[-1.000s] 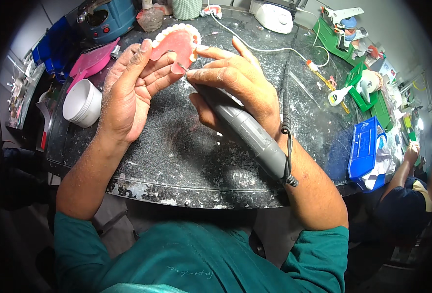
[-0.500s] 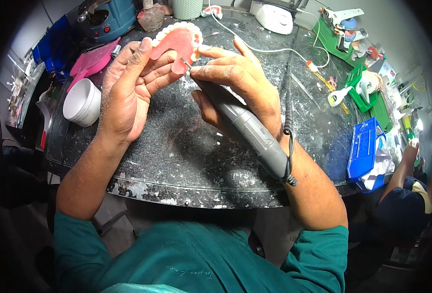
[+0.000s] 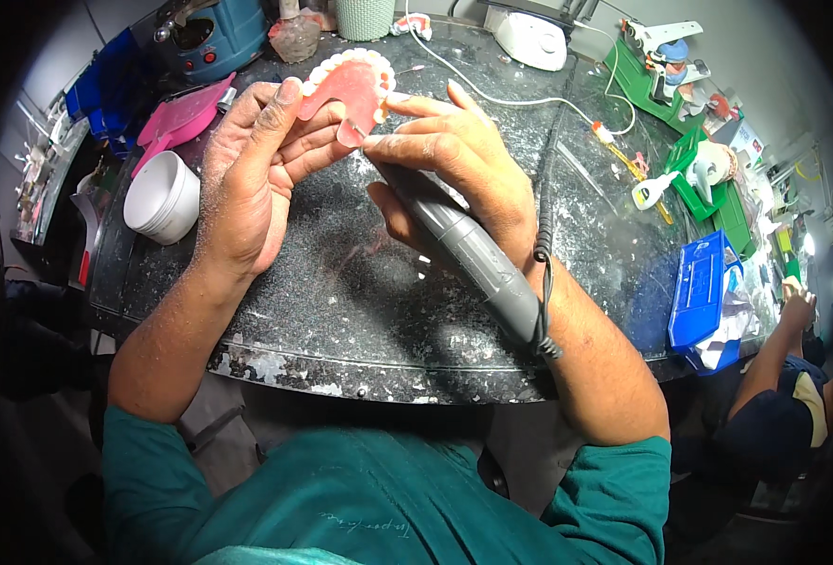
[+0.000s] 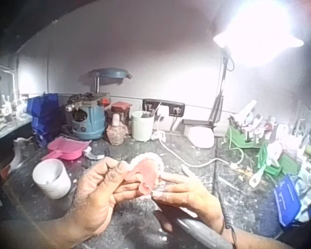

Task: The person trims a denture using a hand tool and then grinds and shapes it with an electric rotary tool.

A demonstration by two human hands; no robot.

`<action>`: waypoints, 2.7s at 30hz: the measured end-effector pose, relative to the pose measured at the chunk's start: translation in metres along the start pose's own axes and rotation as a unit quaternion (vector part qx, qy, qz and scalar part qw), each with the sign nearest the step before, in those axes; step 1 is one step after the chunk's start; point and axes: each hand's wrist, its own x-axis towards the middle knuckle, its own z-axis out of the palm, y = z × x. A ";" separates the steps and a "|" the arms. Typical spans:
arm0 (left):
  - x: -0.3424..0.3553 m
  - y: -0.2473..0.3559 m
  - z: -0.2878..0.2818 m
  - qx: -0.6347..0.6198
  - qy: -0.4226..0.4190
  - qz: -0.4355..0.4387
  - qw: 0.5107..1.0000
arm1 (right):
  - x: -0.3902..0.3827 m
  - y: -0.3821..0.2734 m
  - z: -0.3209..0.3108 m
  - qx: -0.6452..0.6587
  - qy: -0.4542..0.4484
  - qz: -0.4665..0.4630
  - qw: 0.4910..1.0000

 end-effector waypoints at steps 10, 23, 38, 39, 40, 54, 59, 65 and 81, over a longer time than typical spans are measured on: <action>-0.001 0.001 0.008 0.002 0.040 0.013 0.999 | -0.001 0.000 0.000 0.002 0.006 0.001 1.000; 0.001 0.003 0.005 0.006 0.049 0.013 0.999 | 0.002 -0.003 0.000 0.000 -0.029 -0.013 1.000; 0.000 0.003 0.005 -0.044 0.062 -0.035 0.996 | -0.001 0.002 0.001 0.031 -0.006 -0.019 0.999; 0.000 0.003 0.004 -0.044 0.063 -0.035 0.996 | 0.000 0.000 0.000 0.032 -0.006 -0.019 0.999; 0.000 0.003 0.004 -0.043 0.067 -0.035 0.996 | 0.002 -0.002 -0.001 0.026 -0.019 -0.025 0.999; 0.001 0.003 0.001 -0.106 0.080 -0.094 0.987 | 0.004 -0.005 -0.005 -0.002 -0.061 -0.061 0.996; 0.000 0.003 0.001 -0.140 0.052 -0.120 0.981 | 0.003 -0.004 -0.005 0.009 -0.035 -0.057 0.998; -0.001 0.006 0.003 -0.132 0.055 -0.140 0.980 | 0.003 -0.005 -0.005 0.018 -0.037 -0.068 0.997; 0.000 0.001 -0.002 -0.126 0.051 -0.102 0.985 | 0.002 -0.006 -0.005 0.015 -0.025 -0.035 0.999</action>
